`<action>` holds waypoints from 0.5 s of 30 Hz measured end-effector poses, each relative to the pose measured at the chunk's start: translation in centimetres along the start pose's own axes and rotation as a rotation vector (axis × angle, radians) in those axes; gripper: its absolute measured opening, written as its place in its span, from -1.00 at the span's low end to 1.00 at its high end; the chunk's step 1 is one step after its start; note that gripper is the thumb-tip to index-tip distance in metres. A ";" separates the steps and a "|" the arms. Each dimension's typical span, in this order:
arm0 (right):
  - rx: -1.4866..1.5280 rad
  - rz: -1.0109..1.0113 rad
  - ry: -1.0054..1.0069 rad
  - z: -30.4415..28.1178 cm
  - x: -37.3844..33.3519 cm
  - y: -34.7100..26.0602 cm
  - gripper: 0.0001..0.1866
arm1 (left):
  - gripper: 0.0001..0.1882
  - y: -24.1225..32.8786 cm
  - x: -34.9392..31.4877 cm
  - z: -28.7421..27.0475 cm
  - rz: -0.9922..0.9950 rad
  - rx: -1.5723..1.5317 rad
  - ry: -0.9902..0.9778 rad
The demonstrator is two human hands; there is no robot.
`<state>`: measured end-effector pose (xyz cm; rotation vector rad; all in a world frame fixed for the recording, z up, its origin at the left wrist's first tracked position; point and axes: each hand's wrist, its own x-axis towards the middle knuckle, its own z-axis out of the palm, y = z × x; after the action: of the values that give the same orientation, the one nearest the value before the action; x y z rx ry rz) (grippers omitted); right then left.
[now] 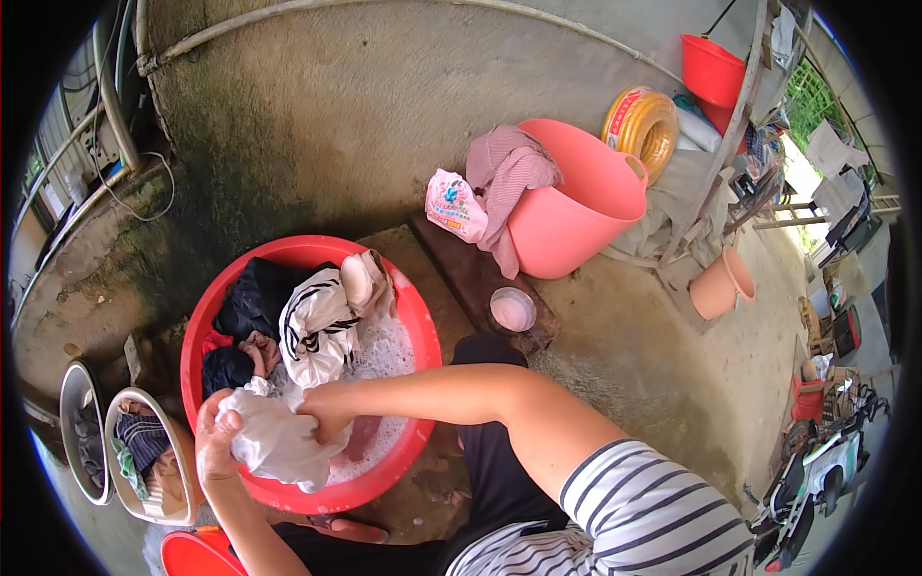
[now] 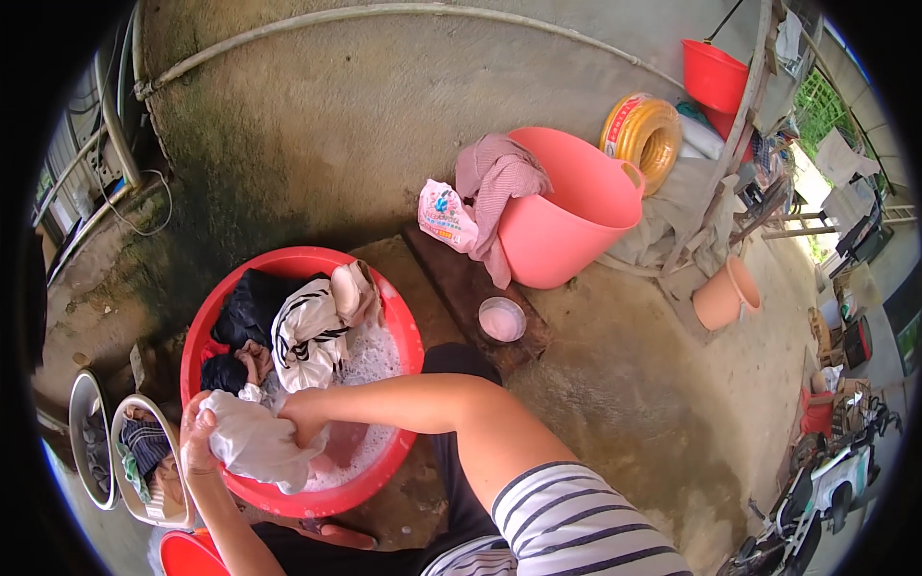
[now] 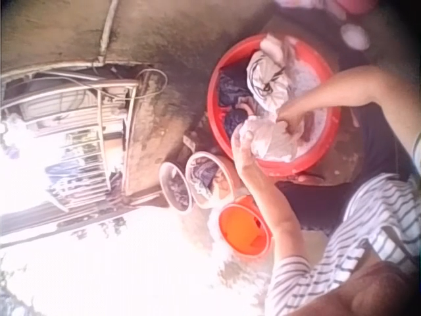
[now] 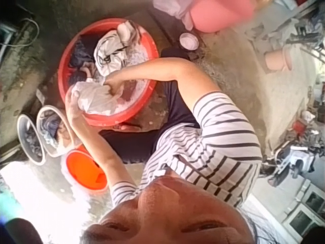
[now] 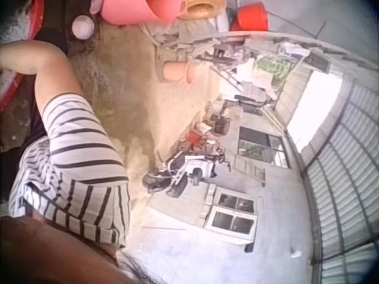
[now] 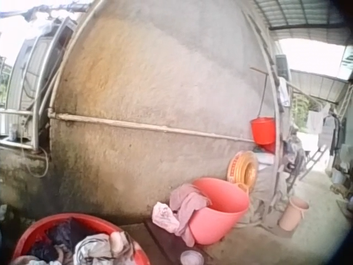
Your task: The person washes laundry by hand in a tub of soapy water, scrubbing, rubbing, and wringing out different garments.
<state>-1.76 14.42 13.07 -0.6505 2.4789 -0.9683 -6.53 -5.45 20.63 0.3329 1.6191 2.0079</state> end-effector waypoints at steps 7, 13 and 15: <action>1.146 0.117 0.172 -3.6 -1.2 0.6 -0.72 | -0.47 0.1 -1.3 -3.9 0.014 -0.089 0.048; 1.557 -0.128 0.232 -7.5 -1.9 -4.9 -0.78 | -0.48 -5.3 2.8 -1.3 -0.302 -0.299 0.084; 1.580 -0.130 0.280 -6.3 0.4 -5.5 -0.72 | -0.47 -10.7 3.3 -3.8 -0.188 -0.114 -0.098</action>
<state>-3.78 13.88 21.19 -0.0804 1.0815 -2.5781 -8.46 -5.29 8.95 0.2242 1.4147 1.9020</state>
